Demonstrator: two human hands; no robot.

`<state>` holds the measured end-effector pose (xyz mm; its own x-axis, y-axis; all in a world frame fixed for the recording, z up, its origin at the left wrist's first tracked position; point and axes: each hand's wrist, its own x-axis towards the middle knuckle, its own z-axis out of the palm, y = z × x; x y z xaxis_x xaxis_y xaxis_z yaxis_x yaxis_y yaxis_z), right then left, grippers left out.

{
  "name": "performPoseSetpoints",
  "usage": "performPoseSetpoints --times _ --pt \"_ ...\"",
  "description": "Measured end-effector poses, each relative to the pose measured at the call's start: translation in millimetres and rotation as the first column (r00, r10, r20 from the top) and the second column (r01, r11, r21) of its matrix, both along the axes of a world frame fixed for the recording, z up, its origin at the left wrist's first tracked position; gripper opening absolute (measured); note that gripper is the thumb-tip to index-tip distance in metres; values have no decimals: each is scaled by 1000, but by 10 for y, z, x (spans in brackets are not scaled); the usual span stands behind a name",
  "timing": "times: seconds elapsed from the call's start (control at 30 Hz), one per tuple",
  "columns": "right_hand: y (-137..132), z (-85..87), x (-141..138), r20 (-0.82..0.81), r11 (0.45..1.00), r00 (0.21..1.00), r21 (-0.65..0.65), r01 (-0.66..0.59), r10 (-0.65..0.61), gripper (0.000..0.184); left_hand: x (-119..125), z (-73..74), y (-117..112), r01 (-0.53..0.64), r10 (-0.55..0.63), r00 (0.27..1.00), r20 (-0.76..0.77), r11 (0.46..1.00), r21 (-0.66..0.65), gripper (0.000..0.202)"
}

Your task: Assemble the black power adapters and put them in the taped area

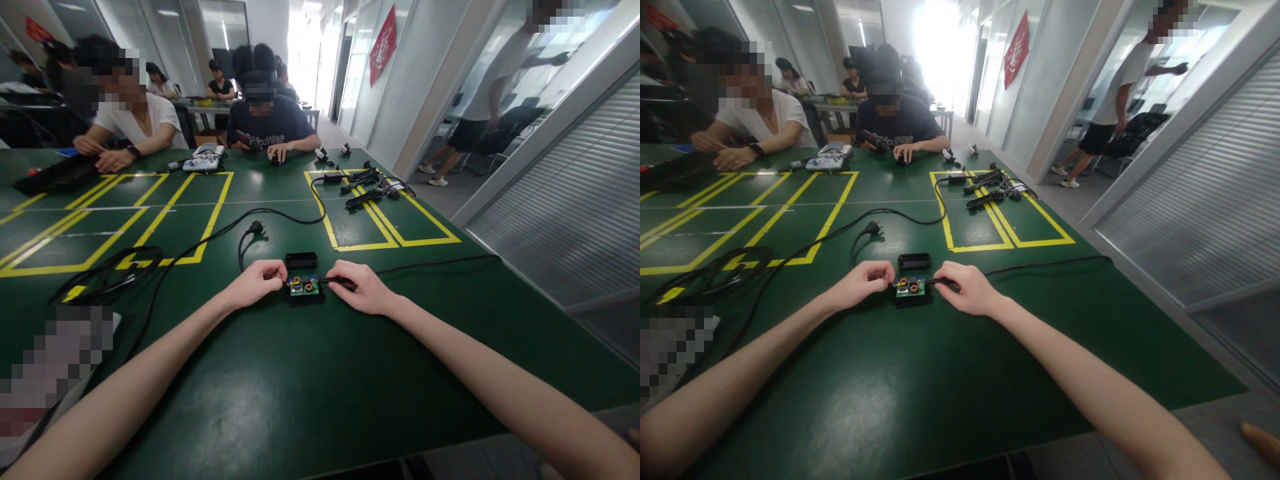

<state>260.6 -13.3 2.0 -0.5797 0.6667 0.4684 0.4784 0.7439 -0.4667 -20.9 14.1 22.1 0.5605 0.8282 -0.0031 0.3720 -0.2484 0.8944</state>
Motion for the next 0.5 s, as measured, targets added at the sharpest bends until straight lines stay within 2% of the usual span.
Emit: performPoseSetpoints --times 0.1,0.27,0.5 --pt "0 1 -3 17 999 999 14 -28 28 12 -30 9 34 42 -44 999 -29 997 -64 10" --pt "1 6 -2 56 999 998 37 -22 20 13 -48 -12 56 65 -70 996 -50 993 -98 13" --pt "32 -58 10 102 999 995 -38 23 -19 12 -41 -22 54 71 -73 997 -25 993 -93 12"
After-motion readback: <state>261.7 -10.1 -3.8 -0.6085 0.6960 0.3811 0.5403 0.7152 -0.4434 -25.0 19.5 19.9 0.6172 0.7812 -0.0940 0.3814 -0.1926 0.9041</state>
